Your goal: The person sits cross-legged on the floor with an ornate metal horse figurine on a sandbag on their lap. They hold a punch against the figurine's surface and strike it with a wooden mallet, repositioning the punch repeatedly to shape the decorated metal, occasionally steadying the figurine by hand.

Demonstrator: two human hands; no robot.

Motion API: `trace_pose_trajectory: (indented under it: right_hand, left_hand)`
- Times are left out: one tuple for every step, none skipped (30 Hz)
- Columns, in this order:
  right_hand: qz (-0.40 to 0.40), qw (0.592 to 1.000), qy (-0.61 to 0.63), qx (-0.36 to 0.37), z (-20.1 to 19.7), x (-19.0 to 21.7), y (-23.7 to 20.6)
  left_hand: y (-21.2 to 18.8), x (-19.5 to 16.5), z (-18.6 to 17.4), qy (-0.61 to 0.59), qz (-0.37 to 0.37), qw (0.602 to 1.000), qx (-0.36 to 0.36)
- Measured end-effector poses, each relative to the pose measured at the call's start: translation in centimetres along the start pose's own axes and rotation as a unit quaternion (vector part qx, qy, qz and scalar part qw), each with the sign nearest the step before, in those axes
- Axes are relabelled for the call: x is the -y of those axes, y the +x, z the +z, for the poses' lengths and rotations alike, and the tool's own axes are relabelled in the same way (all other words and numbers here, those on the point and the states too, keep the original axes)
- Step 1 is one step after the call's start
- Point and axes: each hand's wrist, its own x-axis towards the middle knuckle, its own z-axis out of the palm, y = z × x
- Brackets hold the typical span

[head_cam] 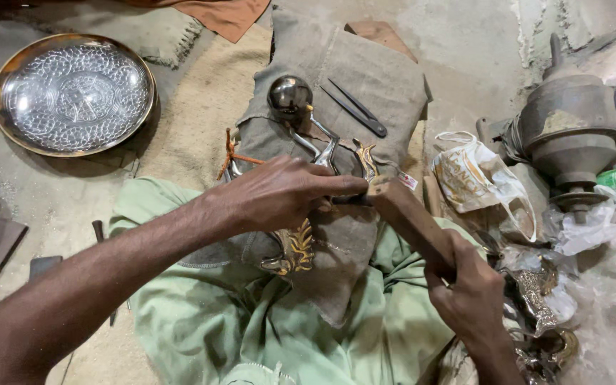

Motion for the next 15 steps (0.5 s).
trace_pose_trajectory:
  right_hand:
    - [-0.049,0.998,-0.030,-0.016,-0.1,0.0,0.1]
    - [-0.100,0.993,-0.060,-0.032,-0.2,0.0,0.4]
    - [-0.060,0.998,-0.014,-0.027,-0.2,0.0,0.6]
    - [-0.019,0.999,0.032,-0.019,-0.1,0.0,0.7]
    - [0.022,0.997,0.078,-0.011,-0.1,-0.1,0.9]
    - [-0.041,0.999,0.019,-0.025,-0.2,-0.1,1.2]
    - [-0.103,0.993,-0.039,-0.038,-0.4,-0.3,1.5]
    - [-0.163,0.980,-0.097,-0.051,-0.5,-0.4,1.7]
    - [-0.105,0.993,-0.037,-0.037,-0.4,-0.5,2.0]
    - [-0.042,0.999,0.023,-0.021,-0.3,-0.6,2.3]
    - [0.019,0.996,0.082,-0.004,-0.4,-0.6,2.5]
    - [-0.037,0.999,0.030,-0.010,-0.4,-0.6,2.8]
    - [-0.090,0.996,-0.021,-0.017,-0.5,-0.7,3.2]
    - [-0.144,0.987,-0.074,-0.022,-0.6,-0.6,3.6]
    - [-0.140,0.989,-0.048,-0.024,-0.5,-0.6,4.0]
  left_hand:
    - [0.0,0.0,0.0,0.001,0.003,1.000,-0.002]
    - [0.0,0.0,0.0,0.003,0.007,1.000,-0.006]
    - [-0.1,0.0,0.0,0.005,0.010,1.000,-0.010]
    - [-0.1,0.0,0.0,-0.001,0.006,1.000,-0.010]
    - [-0.1,-0.1,0.0,-0.007,0.002,1.000,-0.011]
    - [-0.2,-0.1,0.0,-0.012,-0.001,1.000,-0.011]
    - [-0.2,-0.1,0.1,-0.012,-0.014,1.000,-0.006]
    - [-0.3,-0.2,0.1,-0.012,-0.026,1.000,-0.001]
    - [-0.3,-0.2,0.1,-0.013,-0.039,0.999,0.002]
    - [-0.3,-0.3,0.2,-0.013,-0.038,0.999,-0.006]
    - [-0.4,-0.3,0.2,-0.014,-0.037,0.999,-0.016]
    - [-0.5,-0.2,0.2,-0.011,-0.035,0.999,-0.026]
    - [-0.6,-0.2,0.2,-0.009,-0.026,0.999,-0.034]
    - [-0.7,-0.2,0.2,-0.008,-0.017,0.999,-0.042]
    - [-0.8,-0.2,0.2,-0.007,-0.008,0.999,-0.052]
